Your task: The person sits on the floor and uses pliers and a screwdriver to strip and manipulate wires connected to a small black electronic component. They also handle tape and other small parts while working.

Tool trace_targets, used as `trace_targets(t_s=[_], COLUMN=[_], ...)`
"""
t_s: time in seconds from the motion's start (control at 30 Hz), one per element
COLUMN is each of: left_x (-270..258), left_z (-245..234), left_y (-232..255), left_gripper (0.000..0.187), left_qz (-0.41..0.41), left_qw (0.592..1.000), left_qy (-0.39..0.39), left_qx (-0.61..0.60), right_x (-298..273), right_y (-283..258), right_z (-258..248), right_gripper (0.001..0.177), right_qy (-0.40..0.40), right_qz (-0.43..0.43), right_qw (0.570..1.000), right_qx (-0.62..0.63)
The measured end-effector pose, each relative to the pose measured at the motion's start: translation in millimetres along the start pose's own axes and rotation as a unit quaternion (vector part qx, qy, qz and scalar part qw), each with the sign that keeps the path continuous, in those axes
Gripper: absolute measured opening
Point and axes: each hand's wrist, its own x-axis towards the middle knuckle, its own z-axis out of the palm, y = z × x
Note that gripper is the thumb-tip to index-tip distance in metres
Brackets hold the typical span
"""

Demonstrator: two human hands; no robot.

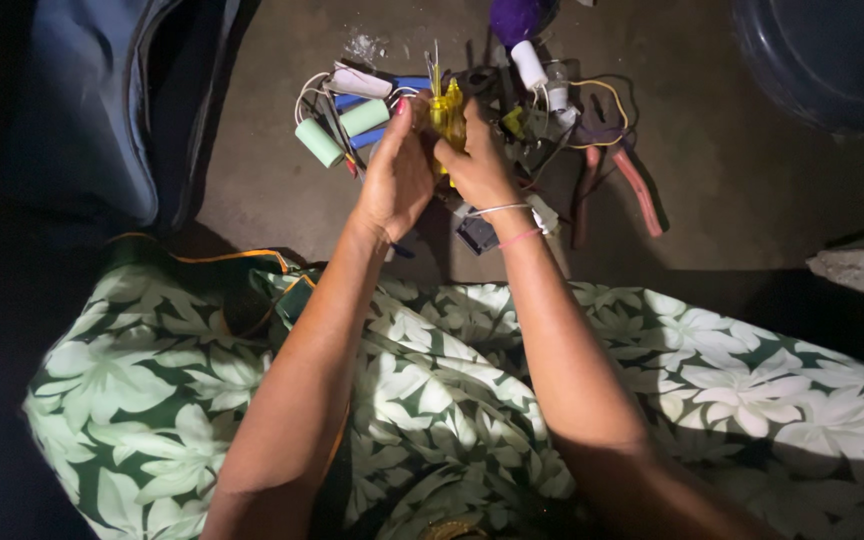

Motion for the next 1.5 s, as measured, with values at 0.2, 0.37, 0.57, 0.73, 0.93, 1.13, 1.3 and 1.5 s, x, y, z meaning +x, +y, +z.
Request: trace_targets(t_s=[0.2,0.37,0.57,0.73,0.93,1.13,1.3,1.5], left_x=[-0.8,-0.5,1.1,1.6,1.3,5.6,6.7,7.9], left_z=[2.6,3.6,3.4,5.7,6.4,-1.0,-6.2,-5.7], left_y=[2.2,3.7,3.1,3.5,3.2,-2.0,-6.3,-7.4], left_gripper=[0.084,0.083,0.087,0.085,0.086,0.088,0.086,0.086], left_qz=[0.006,-0.006,-0.006,-0.006,-0.009,-0.033,-0.031,-0.036], left_qw=[1.0,0.999,0.999,0.998,0.997,0.997,0.998,0.998], left_qy=[-0.02,-0.021,-0.035,-0.043,-0.045,-0.036,-0.029,-0.004], left_qx=[0.023,0.024,0.033,0.037,0.062,0.058,0.04,0.045], right_x=[1.6,3.1,0.6,1.3,0.9,3.4,12.5,24.2], right_y=[11.1,18.0,22.7,36.2,40.5,28.7,19.2,25.7], right_z=[1.1,1.5,-4.2,-5.6,-13.2,-33.9,-53.2,-75.9], right_gripper=[0.058,0.062,0.064,0.068,0.062,0.066,0.053,0.047], right_qy=[-0.001,-0.002,0.005,0.011,0.005,0.049,0.046,0.088], right_qz=[0.019,-0.02,-0.019,-0.051,-0.028,0.002,-0.021,-0.044], right_qw=[1.0,0.999,0.999,0.996,0.995,0.998,0.998,0.991], right_qx=[-0.003,0.028,0.04,0.068,0.099,0.05,0.035,-0.089])
